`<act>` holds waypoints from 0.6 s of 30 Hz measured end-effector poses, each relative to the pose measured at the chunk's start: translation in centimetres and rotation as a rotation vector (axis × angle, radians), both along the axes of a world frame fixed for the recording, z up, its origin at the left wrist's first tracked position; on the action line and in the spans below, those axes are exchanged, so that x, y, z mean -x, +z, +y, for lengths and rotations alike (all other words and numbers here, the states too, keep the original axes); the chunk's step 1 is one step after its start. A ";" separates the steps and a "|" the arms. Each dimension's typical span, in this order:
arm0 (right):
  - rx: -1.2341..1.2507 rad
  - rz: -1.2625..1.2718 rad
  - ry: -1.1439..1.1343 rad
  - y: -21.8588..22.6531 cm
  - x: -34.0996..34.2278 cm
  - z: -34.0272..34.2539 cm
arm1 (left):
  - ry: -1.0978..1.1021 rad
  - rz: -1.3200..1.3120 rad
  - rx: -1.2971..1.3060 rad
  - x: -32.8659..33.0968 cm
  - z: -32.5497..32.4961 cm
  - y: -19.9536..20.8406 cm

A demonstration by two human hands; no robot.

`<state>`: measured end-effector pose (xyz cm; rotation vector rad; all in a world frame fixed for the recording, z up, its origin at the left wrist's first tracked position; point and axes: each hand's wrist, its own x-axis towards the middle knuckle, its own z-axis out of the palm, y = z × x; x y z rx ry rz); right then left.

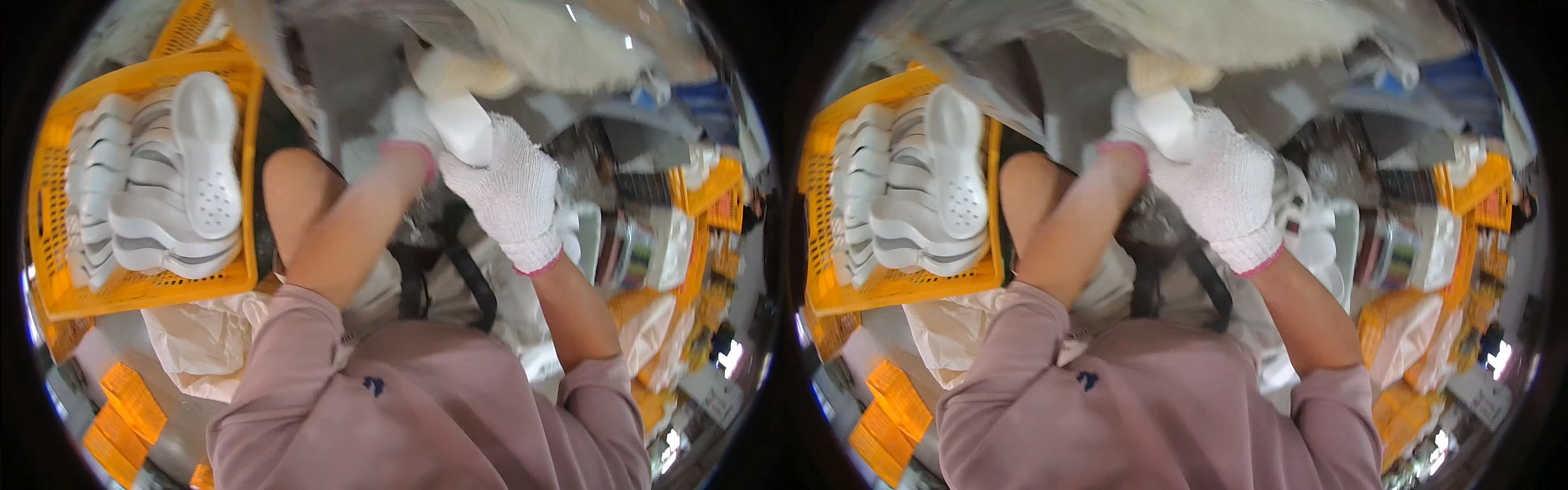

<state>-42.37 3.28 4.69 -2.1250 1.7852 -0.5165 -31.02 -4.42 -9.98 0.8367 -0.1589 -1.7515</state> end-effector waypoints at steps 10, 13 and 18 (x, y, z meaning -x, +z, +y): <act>0.062 0.048 0.008 -1.3 -1.7 -2.4 | 0.289 -0.401 0.305 3.5 2.8 0.4; -0.132 -0.243 -0.005 -0.8 -0.7 -0.6 | 0.133 0.509 -0.033 3.2 2.7 -1.8; -0.142 0.134 0.012 -0.1 0.7 4.7 | -0.060 0.313 -0.194 2.6 -0.3 -2.2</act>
